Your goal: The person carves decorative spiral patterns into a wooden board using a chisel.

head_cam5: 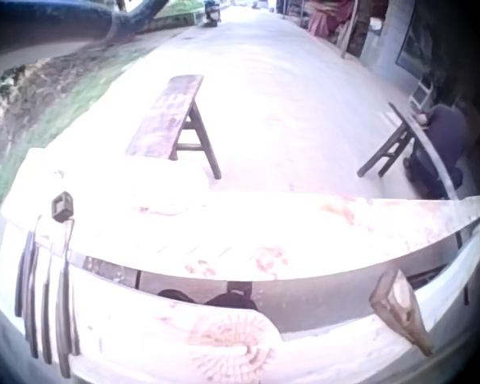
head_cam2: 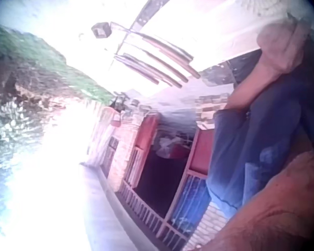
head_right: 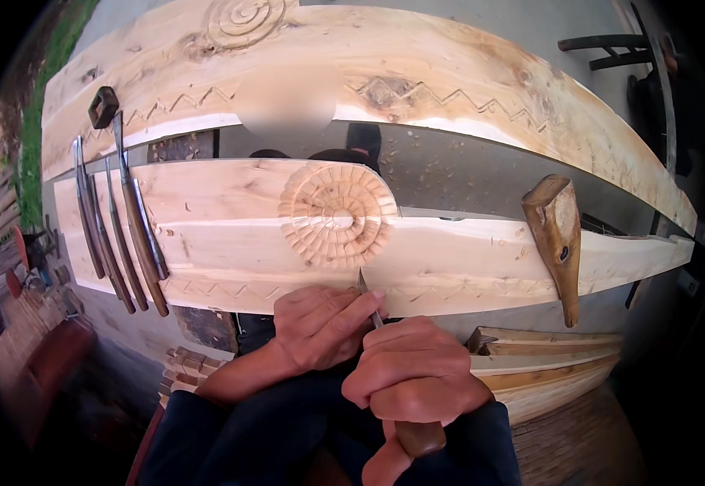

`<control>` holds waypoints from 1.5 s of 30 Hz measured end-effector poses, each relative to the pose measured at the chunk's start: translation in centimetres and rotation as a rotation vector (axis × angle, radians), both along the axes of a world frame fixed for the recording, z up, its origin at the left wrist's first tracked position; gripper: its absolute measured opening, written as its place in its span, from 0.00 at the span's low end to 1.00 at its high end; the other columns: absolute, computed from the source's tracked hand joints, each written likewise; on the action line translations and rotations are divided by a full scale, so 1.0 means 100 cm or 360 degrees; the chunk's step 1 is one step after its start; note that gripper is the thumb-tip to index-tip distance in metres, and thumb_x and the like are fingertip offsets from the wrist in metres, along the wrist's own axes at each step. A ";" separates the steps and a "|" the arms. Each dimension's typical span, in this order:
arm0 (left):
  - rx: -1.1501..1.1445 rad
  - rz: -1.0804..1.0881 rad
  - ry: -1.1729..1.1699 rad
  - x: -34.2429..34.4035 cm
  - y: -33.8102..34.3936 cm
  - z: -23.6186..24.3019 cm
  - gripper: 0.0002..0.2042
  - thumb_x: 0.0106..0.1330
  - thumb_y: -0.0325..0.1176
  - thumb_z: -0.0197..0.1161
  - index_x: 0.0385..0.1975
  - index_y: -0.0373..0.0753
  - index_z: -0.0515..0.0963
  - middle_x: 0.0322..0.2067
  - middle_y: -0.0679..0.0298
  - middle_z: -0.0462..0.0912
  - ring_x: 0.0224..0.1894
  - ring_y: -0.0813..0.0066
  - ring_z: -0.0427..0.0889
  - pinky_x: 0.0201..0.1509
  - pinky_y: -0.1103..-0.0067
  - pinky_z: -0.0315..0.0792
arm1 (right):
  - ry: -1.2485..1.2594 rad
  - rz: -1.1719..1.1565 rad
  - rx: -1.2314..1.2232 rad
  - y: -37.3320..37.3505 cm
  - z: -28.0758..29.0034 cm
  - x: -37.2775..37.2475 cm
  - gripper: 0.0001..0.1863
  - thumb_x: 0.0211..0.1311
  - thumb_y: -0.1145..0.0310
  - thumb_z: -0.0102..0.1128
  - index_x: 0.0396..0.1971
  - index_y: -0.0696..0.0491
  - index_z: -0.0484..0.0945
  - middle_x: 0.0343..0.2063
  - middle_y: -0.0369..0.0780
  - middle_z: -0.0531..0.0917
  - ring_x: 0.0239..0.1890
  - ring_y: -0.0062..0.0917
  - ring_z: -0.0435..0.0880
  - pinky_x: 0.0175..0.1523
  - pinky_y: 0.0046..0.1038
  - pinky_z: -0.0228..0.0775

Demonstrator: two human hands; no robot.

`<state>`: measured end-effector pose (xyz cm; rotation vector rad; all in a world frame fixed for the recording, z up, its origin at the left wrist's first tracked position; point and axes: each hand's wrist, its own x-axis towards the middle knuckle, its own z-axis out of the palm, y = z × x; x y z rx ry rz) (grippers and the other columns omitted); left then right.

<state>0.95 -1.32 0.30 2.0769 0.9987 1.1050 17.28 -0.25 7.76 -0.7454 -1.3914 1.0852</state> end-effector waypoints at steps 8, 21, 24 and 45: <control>-0.0037 0.0131 0.0026 0.005 -0.002 -0.003 0.24 0.57 0.19 0.73 0.57 0.28 0.85 0.30 0.62 0.89 0.23 0.73 0.84 0.27 0.77 0.75 | 0.0666 -0.0151 -0.0024 0.010 -0.023 -0.005 0.46 0.64 0.17 0.52 0.27 0.55 0.70 0.20 0.42 0.83 0.09 0.18 0.69 0.13 0.23 0.60; 0.0064 0.0104 0.0262 0.015 0.002 -0.007 0.30 0.62 0.24 0.68 0.68 0.27 0.78 0.44 0.56 0.89 0.32 0.77 0.84 0.34 0.81 0.77 | 0.0806 -0.0190 -0.0286 0.037 -0.021 0.011 0.43 0.63 0.14 0.44 0.23 0.47 0.63 0.18 0.36 0.78 0.10 0.17 0.68 0.15 0.19 0.56; 0.0073 0.0141 0.0253 0.015 0.003 -0.008 0.28 0.63 0.23 0.71 0.66 0.26 0.79 0.42 0.56 0.90 0.30 0.76 0.86 0.32 0.81 0.77 | 0.0841 -0.0157 -0.0356 0.042 -0.023 0.013 0.44 0.62 0.13 0.41 0.23 0.46 0.62 0.18 0.37 0.78 0.09 0.17 0.67 0.15 0.19 0.55; 0.0061 0.0073 0.0354 0.016 -0.001 -0.015 0.30 0.61 0.21 0.65 0.67 0.23 0.77 0.55 0.46 0.88 0.30 0.77 0.85 0.33 0.81 0.78 | 0.0906 -0.0139 -0.0546 0.049 -0.025 0.016 0.44 0.63 0.12 0.40 0.23 0.45 0.62 0.17 0.37 0.77 0.10 0.17 0.63 0.17 0.21 0.52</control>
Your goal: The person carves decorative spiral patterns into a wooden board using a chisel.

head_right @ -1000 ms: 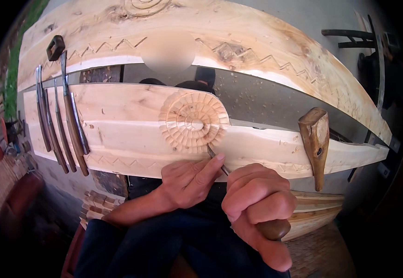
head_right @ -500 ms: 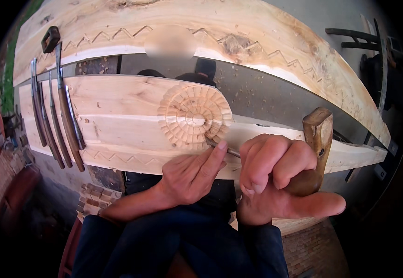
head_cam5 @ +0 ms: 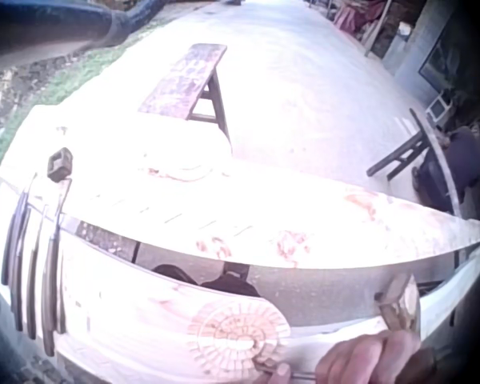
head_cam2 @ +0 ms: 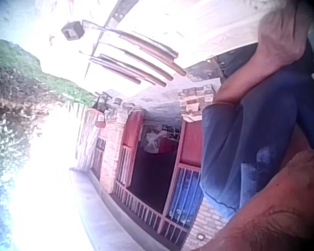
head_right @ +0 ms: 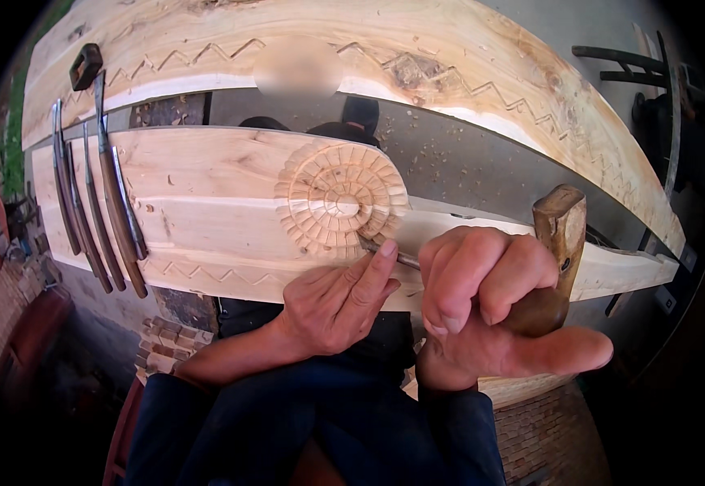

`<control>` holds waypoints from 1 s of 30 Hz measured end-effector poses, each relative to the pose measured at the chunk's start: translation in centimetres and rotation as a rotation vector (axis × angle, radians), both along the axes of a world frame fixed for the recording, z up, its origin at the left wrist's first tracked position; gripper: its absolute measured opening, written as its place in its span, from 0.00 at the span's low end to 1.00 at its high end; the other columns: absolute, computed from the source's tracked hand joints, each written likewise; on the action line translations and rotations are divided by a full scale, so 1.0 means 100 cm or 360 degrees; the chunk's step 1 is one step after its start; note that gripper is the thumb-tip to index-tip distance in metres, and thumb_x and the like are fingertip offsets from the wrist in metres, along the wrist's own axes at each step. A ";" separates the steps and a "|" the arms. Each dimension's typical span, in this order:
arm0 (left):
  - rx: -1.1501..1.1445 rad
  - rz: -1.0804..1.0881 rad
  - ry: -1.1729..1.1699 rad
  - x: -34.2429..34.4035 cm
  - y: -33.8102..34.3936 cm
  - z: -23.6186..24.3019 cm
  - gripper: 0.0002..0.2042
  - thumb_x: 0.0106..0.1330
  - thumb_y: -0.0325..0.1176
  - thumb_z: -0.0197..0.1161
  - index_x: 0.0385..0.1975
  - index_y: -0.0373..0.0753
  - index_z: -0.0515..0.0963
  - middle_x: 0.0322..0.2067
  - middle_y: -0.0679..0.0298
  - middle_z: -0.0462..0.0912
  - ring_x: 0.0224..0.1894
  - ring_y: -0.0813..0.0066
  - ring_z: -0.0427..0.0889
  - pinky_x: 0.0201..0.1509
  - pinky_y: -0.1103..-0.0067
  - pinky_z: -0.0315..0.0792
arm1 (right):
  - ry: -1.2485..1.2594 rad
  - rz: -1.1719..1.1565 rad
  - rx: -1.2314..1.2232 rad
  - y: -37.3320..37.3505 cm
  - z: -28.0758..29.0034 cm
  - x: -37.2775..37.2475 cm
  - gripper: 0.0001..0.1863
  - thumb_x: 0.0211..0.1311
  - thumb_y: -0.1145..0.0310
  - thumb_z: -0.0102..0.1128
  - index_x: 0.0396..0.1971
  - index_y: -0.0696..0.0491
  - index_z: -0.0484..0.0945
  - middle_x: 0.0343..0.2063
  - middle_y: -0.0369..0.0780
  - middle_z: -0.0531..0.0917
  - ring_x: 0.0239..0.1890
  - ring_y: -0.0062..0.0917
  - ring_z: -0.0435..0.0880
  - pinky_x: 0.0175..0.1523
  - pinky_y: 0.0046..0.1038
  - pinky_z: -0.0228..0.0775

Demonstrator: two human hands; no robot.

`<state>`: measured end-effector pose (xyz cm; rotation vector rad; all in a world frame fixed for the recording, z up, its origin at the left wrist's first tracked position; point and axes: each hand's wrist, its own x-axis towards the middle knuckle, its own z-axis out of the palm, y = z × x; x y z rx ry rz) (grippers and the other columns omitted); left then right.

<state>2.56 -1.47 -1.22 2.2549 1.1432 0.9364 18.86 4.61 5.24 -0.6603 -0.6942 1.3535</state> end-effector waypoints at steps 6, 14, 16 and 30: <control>-0.0039 0.0019 0.0020 0.000 0.001 0.004 0.29 0.67 0.27 0.75 0.67 0.24 0.77 0.48 0.51 0.92 0.32 0.74 0.90 0.32 0.81 0.78 | -0.0006 0.0024 -0.0026 0.001 0.000 0.003 0.44 0.63 0.12 0.40 0.23 0.45 0.63 0.17 0.37 0.77 0.11 0.18 0.64 0.18 0.21 0.52; -0.0059 0.0012 0.0022 0.001 0.004 0.006 0.30 0.66 0.27 0.77 0.67 0.22 0.76 0.48 0.50 0.92 0.33 0.73 0.91 0.33 0.81 0.80 | -0.0013 0.0034 -0.0034 0.008 0.001 0.001 0.45 0.63 0.12 0.37 0.23 0.46 0.63 0.17 0.39 0.77 0.11 0.19 0.63 0.19 0.21 0.53; -0.0042 0.0039 0.0006 0.001 0.004 0.004 0.31 0.65 0.27 0.77 0.67 0.21 0.75 0.48 0.50 0.91 0.33 0.72 0.91 0.34 0.81 0.80 | 0.0039 0.0044 -0.0103 0.012 0.002 -0.002 0.45 0.64 0.12 0.36 0.24 0.47 0.63 0.17 0.39 0.76 0.11 0.19 0.63 0.18 0.21 0.54; -0.0173 0.0074 0.0004 0.004 0.007 0.009 0.33 0.65 0.28 0.78 0.68 0.21 0.74 0.49 0.49 0.91 0.34 0.72 0.91 0.33 0.80 0.80 | -0.0152 0.0115 -0.0318 0.042 0.002 0.002 0.38 0.80 0.26 0.35 0.22 0.46 0.60 0.14 0.36 0.68 0.08 0.16 0.53 0.13 0.16 0.49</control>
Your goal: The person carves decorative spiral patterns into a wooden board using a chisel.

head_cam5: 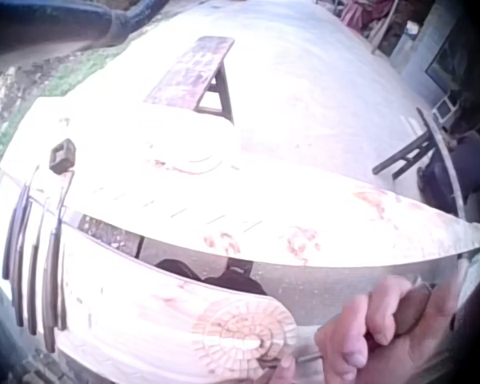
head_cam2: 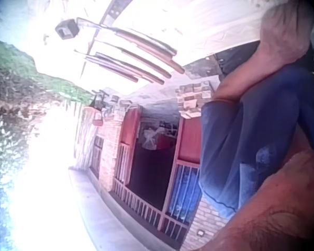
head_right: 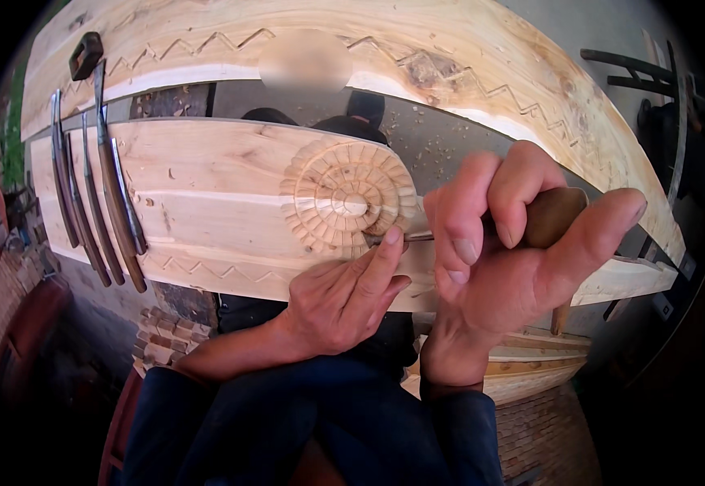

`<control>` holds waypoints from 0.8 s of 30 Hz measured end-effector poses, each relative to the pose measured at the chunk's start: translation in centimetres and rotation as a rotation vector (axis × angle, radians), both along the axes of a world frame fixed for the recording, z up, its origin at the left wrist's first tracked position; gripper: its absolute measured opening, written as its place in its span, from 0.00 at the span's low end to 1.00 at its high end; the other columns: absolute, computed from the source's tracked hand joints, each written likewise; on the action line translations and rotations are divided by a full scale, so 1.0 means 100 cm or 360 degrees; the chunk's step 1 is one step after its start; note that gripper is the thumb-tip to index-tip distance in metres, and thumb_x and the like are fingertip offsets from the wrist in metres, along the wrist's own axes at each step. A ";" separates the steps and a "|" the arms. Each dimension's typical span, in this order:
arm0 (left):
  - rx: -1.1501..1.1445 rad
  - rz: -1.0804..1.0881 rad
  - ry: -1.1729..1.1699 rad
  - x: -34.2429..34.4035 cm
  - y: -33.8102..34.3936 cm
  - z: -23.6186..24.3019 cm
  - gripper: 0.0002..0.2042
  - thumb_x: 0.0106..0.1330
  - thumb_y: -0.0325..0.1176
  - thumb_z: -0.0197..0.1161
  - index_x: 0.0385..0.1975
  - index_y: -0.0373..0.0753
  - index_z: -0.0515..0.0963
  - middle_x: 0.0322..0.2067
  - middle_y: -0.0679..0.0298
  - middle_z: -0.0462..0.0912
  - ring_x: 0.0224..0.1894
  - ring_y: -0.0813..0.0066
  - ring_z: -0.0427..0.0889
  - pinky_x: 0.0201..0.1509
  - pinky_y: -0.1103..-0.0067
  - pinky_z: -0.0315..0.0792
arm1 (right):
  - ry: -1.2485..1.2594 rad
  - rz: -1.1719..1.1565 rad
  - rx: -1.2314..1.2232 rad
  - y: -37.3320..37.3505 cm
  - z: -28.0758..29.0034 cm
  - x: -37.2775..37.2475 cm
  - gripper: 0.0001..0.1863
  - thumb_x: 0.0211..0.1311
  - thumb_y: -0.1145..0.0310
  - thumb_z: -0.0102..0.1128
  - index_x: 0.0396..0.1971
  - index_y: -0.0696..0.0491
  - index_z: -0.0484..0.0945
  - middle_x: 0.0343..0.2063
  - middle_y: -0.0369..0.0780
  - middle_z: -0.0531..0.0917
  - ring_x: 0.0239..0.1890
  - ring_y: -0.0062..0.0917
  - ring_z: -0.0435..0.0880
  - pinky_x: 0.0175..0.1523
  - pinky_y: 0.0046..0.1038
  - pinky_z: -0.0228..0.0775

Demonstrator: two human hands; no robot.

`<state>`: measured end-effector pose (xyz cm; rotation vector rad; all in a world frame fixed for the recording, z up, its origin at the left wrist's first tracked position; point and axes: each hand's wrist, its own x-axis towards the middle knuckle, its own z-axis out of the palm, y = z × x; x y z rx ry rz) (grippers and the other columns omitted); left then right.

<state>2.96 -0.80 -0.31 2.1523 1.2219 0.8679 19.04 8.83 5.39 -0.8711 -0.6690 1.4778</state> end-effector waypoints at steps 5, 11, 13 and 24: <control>-0.0011 -0.0019 0.0033 0.001 0.000 0.002 0.33 0.65 0.28 0.77 0.68 0.20 0.74 0.48 0.49 0.91 0.32 0.73 0.89 0.32 0.80 0.79 | -0.0020 -0.0078 -0.0065 -0.001 0.004 -0.002 0.38 0.80 0.26 0.36 0.22 0.46 0.60 0.12 0.35 0.66 0.08 0.15 0.50 0.13 0.17 0.47; 0.0077 -0.0017 0.0005 0.000 -0.005 -0.004 0.31 0.66 0.29 0.77 0.67 0.21 0.75 0.48 0.48 0.91 0.30 0.74 0.88 0.30 0.81 0.78 | 0.0162 -0.0188 -0.0002 -0.027 -0.002 0.001 0.43 0.71 0.17 0.36 0.23 0.47 0.61 0.11 0.39 0.70 0.06 0.17 0.55 0.12 0.19 0.54; 0.0152 -0.0053 0.0010 -0.002 -0.005 -0.005 0.30 0.68 0.30 0.76 0.66 0.22 0.76 0.48 0.49 0.91 0.29 0.76 0.87 0.29 0.81 0.76 | 0.0254 -0.0116 0.0177 -0.033 -0.003 0.006 0.42 0.71 0.17 0.38 0.23 0.47 0.62 0.12 0.38 0.70 0.06 0.17 0.57 0.12 0.19 0.56; 0.0186 -0.0085 0.0026 0.001 -0.002 -0.004 0.30 0.69 0.33 0.76 0.66 0.22 0.76 0.52 0.49 0.91 0.27 0.78 0.85 0.28 0.82 0.74 | 0.0297 0.0015 0.0216 -0.028 -0.008 0.019 0.42 0.70 0.17 0.40 0.23 0.47 0.63 0.16 0.38 0.73 0.07 0.16 0.62 0.13 0.17 0.60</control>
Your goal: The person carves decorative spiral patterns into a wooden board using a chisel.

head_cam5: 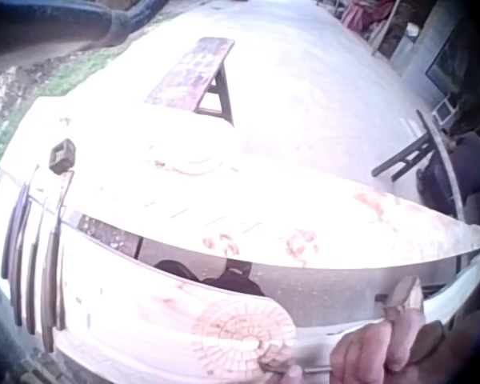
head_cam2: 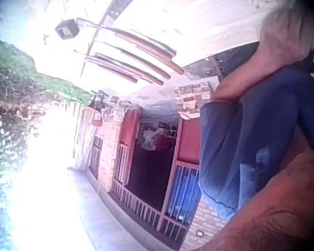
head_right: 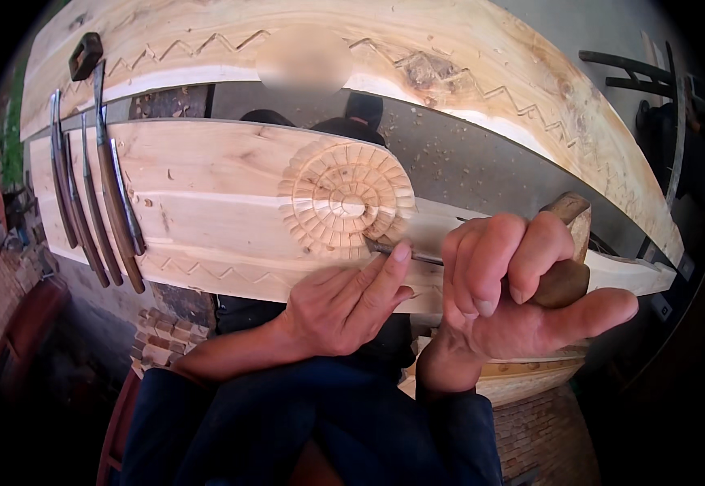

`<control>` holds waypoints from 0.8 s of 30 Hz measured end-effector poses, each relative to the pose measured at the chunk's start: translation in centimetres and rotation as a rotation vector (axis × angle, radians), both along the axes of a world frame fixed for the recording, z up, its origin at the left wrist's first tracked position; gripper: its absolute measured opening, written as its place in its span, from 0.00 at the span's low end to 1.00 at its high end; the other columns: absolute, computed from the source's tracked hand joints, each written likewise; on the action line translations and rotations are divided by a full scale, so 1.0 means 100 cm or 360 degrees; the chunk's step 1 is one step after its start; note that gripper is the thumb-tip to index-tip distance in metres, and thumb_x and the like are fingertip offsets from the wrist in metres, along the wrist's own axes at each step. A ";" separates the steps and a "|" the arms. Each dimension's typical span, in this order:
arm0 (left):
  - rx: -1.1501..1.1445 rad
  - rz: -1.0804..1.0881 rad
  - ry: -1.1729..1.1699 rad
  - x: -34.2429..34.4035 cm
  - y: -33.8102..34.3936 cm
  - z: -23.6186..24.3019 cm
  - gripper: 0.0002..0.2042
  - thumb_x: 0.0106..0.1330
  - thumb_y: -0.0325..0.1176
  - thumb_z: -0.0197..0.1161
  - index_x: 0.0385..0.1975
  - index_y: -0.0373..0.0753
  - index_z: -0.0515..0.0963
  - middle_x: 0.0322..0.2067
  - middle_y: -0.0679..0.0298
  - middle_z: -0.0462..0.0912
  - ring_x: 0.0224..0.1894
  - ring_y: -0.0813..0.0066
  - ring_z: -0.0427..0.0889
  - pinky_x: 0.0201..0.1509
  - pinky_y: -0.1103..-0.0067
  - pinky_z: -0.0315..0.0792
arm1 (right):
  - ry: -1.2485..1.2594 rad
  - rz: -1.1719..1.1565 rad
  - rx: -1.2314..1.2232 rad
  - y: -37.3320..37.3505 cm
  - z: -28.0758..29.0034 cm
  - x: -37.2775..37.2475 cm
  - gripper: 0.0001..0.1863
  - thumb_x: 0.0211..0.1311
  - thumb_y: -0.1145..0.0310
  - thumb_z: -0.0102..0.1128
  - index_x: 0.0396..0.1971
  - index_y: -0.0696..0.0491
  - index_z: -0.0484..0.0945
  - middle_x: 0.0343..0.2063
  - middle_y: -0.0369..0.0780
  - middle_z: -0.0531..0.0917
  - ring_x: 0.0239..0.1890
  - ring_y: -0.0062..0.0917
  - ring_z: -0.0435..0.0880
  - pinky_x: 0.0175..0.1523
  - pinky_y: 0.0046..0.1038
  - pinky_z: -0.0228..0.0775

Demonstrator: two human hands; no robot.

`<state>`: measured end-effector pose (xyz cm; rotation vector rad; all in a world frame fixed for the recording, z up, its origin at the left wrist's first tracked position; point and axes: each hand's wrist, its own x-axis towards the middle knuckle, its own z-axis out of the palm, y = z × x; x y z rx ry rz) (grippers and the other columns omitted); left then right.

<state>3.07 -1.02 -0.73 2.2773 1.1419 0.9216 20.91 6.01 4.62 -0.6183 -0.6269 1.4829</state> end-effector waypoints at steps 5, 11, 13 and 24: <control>-0.0055 0.0034 -0.0020 0.000 -0.002 -0.001 0.31 0.68 0.33 0.77 0.67 0.22 0.76 0.53 0.48 0.90 0.27 0.78 0.85 0.29 0.83 0.75 | 0.0017 -0.0021 -0.0041 0.003 -0.002 -0.005 0.43 0.69 0.16 0.38 0.23 0.47 0.63 0.15 0.38 0.73 0.07 0.16 0.59 0.14 0.17 0.57; -0.0090 0.0025 -0.0045 0.001 -0.001 0.000 0.33 0.67 0.31 0.77 0.68 0.22 0.74 0.53 0.48 0.90 0.28 0.77 0.87 0.30 0.82 0.76 | -0.0033 -0.0015 0.0013 0.008 -0.002 -0.006 0.43 0.70 0.16 0.35 0.23 0.47 0.63 0.15 0.39 0.73 0.07 0.16 0.58 0.14 0.17 0.54; -0.0127 0.0031 -0.0017 0.000 -0.001 -0.001 0.33 0.67 0.31 0.77 0.68 0.21 0.73 0.53 0.48 0.90 0.29 0.76 0.88 0.30 0.82 0.77 | -0.0064 0.0003 -0.0066 0.012 -0.001 -0.006 0.43 0.71 0.17 0.33 0.23 0.47 0.63 0.15 0.40 0.72 0.07 0.17 0.59 0.14 0.17 0.55; -0.0118 0.0055 0.0012 0.001 0.002 0.002 0.34 0.65 0.30 0.78 0.67 0.20 0.74 0.52 0.48 0.91 0.31 0.75 0.89 0.31 0.81 0.78 | -0.0188 0.0039 -0.0164 0.025 0.003 -0.011 0.38 0.79 0.25 0.35 0.23 0.46 0.60 0.14 0.35 0.69 0.08 0.14 0.54 0.15 0.16 0.48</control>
